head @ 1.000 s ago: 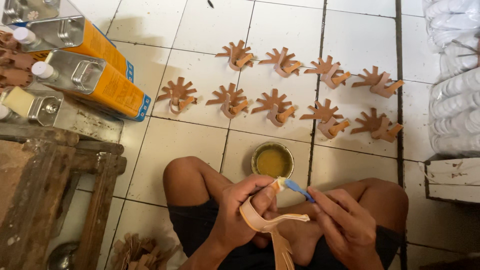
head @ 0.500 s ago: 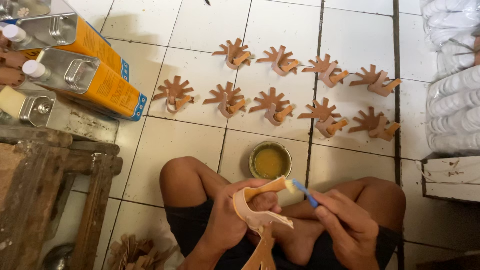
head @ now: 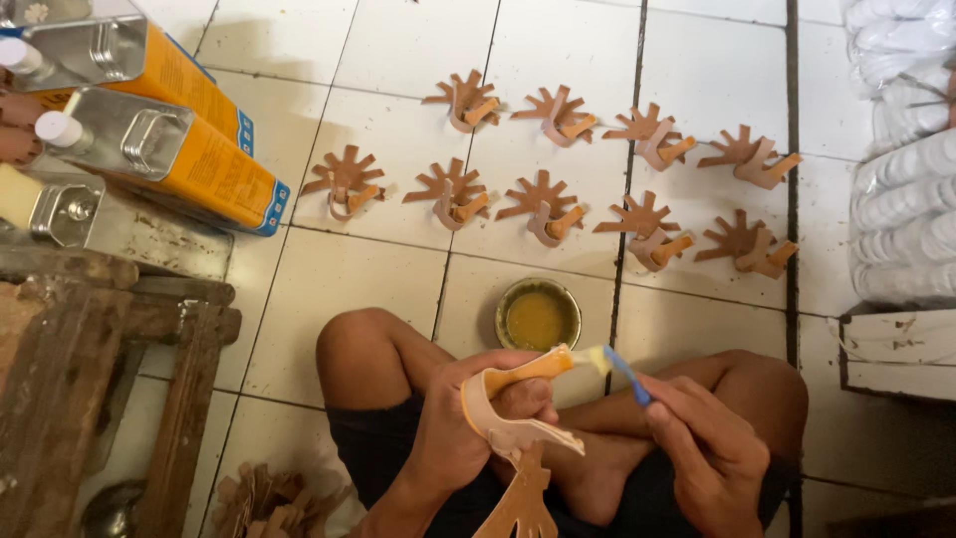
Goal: The person sits on the floor and uses a toothbrush to spread glue from a bowl onto flat cutout craft pieces, coating their surfaces. They place each coated piece in rows on the floor and pick up new uncoated pieces to repeat the process.
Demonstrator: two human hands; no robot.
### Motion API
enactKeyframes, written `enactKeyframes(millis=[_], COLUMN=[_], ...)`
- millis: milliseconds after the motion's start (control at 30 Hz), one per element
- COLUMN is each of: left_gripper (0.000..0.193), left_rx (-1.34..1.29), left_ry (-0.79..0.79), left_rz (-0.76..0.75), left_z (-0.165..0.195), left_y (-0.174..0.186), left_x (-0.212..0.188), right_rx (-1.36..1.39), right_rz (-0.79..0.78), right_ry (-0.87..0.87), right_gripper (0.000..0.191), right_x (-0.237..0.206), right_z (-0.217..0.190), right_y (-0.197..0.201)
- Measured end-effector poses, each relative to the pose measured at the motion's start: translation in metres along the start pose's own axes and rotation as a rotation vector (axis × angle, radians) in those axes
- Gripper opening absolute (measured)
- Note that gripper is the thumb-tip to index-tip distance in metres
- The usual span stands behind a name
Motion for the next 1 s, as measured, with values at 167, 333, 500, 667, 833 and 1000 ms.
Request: enactKeyframes(millis=[167, 333, 500, 667, 833, 1000], left_gripper=[0.038, 0.037, 0.036, 0.037, 0.040, 0.031], left_rx=[0.070, 0.034, 0.051, 0.027, -0.013, 0.017], left_ry=[-0.036, -0.046, -0.024, 0.037, 0.046, -0.157], left_rz=[-0.029, -0.060, -0.060, -0.049, -0.012, 0.079], left_z=[0.000, 0.002, -0.004, -0.015, -0.013, 0.006], left_y=[-0.004, 0.001, 0.003, 0.004, 0.028, 0.048], left_x=[0.000, 0.001, 0.004, 0.005, 0.008, 0.015], right_rx=[-0.017, -0.078, -0.073, -0.289, -0.131, 0.302], right_rz=[-0.033, -0.070, -0.019, -0.068, 0.201, 0.338], right_ry=[-0.032, -0.042, 0.079, 0.004, -0.128, -0.257], right_gripper=[0.024, 0.024, 0.024, 0.025, 0.022, 0.021], right_x=[0.001, -0.001, 0.004, 0.018, 0.019, 0.004], right_z=[0.000, 0.003, -0.013, 0.000, 0.028, 0.046], right_y=[-0.002, -0.005, 0.002, -0.004, 0.029, 0.044])
Point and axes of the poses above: each hand's wrist, its own x-axis towards the middle knuckle, its own y-axis out of the back of the hand, z = x × y, the point moved 8 cm from there along x, towards the middle knuckle, and after that the axes turned 13 degrees about z, right-handed, at the moved point
